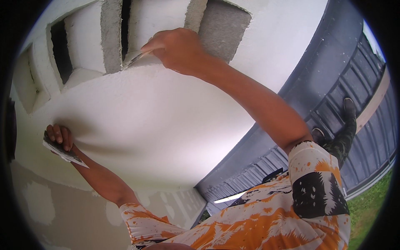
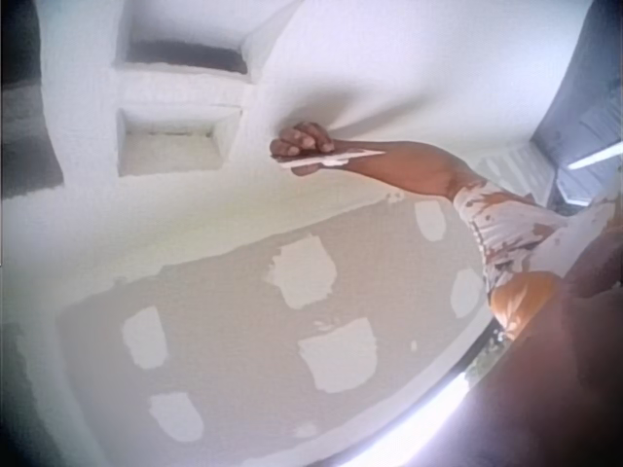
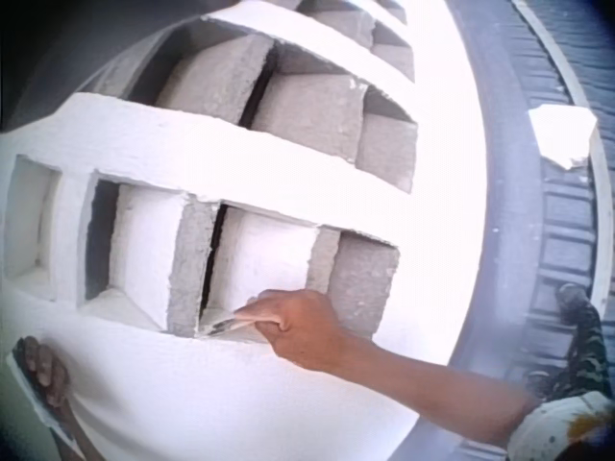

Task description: The person applies white plaster to a ceiling using a trowel and a smaller putty knife. They repeatedly scoop plaster from the trowel and spread it into recessed rectangular sections, smoothing the surface.

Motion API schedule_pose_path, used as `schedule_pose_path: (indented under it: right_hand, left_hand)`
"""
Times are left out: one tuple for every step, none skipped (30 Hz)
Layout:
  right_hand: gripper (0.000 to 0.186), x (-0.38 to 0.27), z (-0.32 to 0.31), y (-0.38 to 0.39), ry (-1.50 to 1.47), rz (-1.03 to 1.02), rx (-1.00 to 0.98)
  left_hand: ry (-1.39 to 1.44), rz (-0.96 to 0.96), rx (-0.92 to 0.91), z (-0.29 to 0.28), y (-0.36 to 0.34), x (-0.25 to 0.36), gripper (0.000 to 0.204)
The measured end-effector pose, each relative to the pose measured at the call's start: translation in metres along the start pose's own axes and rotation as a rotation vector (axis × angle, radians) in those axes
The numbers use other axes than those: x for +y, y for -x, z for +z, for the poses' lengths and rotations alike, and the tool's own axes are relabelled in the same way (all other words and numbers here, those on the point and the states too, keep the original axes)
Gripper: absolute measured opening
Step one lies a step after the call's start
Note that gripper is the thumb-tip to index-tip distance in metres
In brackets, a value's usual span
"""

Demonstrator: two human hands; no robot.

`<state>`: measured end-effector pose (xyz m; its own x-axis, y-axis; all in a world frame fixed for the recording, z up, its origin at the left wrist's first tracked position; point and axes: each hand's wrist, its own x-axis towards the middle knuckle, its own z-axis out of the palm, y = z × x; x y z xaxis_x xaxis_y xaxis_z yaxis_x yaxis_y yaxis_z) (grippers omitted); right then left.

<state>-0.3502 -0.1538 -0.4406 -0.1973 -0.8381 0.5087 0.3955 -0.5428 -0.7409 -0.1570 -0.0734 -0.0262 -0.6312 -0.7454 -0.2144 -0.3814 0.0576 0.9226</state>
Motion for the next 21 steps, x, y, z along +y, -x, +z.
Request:
schedule_pose_path:
  right_hand:
    - [0.018,0.004,0.003,0.002,0.040,-0.056,0.032]
    - [0.018,0.005,0.006,0.004,0.081,-0.109,0.063]
    - [0.017,0.007,0.007,0.005,0.122,-0.163,0.094]
    - [0.017,0.009,0.008,0.004,0.127,-0.171,0.110]
    - [0.017,0.009,0.007,0.003,0.130,-0.180,0.124]
    - [0.017,0.009,0.007,0.002,0.134,-0.190,0.139]
    - [0.020,0.009,0.007,0.001,0.127,-0.180,0.096]
    - [0.022,0.010,0.008,0.001,0.122,-0.169,0.054]
    - [0.025,0.010,0.008,0.000,0.117,-0.158,0.013]
    - [0.029,0.010,0.009,-0.001,0.147,-0.171,-0.011]
    - [0.033,0.011,0.009,-0.003,0.178,-0.186,-0.033]
    - [0.038,0.011,0.009,-0.004,0.210,-0.201,-0.055]
    - [0.041,0.011,0.007,-0.004,0.250,-0.183,-0.099]
    - [0.044,0.009,0.005,-0.002,0.284,-0.165,-0.146]
    - [0.047,0.008,0.003,0.000,0.318,-0.147,-0.192]
    - [0.046,0.007,-0.002,0.002,0.381,-0.140,-0.221]
    - [0.046,0.001,-0.010,0.004,0.445,-0.131,-0.251]
    - [0.045,-0.003,-0.017,0.006,0.507,-0.123,-0.286]
    - [0.044,-0.007,-0.024,0.008,0.507,-0.139,-0.243]
    - [0.042,-0.012,-0.033,0.008,0.512,-0.158,-0.196]
    - [0.041,-0.015,-0.038,0.007,0.516,-0.176,-0.150]
  left_hand:
    - [-0.002,0.009,0.001,0.000,0.000,0.000,0.027]
    - [-0.006,-0.005,-0.022,0.001,-0.002,0.000,0.026]
    - [-0.010,-0.019,-0.045,0.002,-0.007,0.001,0.026]
    - [-0.014,-0.032,-0.069,0.002,-0.009,0.001,0.026]
    - [-0.006,-0.027,-0.055,0.002,-0.007,0.001,0.026]
    - [0.002,-0.022,-0.042,0.002,-0.005,0.001,0.025]
    - [0.009,-0.016,-0.029,0.001,-0.004,0.000,0.025]
    - [0.010,-0.010,-0.032,0.000,-0.003,0.000,0.025]
    - [0.011,-0.005,-0.035,-0.001,-0.002,-0.001,0.025]
    - [0.011,0.001,-0.039,-0.002,-0.001,-0.001,0.025]
    - [0.005,-0.002,-0.036,-0.003,-0.001,0.000,0.025]
    - [-0.001,-0.005,-0.033,-0.002,-0.002,0.001,0.025]
    - [-0.008,-0.008,-0.031,-0.002,-0.003,0.002,0.025]
    - [-0.006,-0.007,-0.037,-0.002,-0.003,0.002,0.025]
    - [-0.005,-0.006,-0.043,-0.002,-0.005,0.002,0.025]
    - [-0.004,-0.004,-0.050,-0.002,-0.005,0.002,0.025]
    - [0.002,0.001,-0.043,-0.003,-0.004,0.001,0.025]
    - [0.010,0.005,-0.031,-0.004,0.000,-0.001,0.025]
    - [0.018,0.009,-0.018,-0.005,0.004,-0.003,0.025]
    - [0.017,0.011,-0.009,-0.004,0.004,-0.003,0.025]
    - [0.016,0.013,0.002,-0.003,0.006,-0.004,0.025]
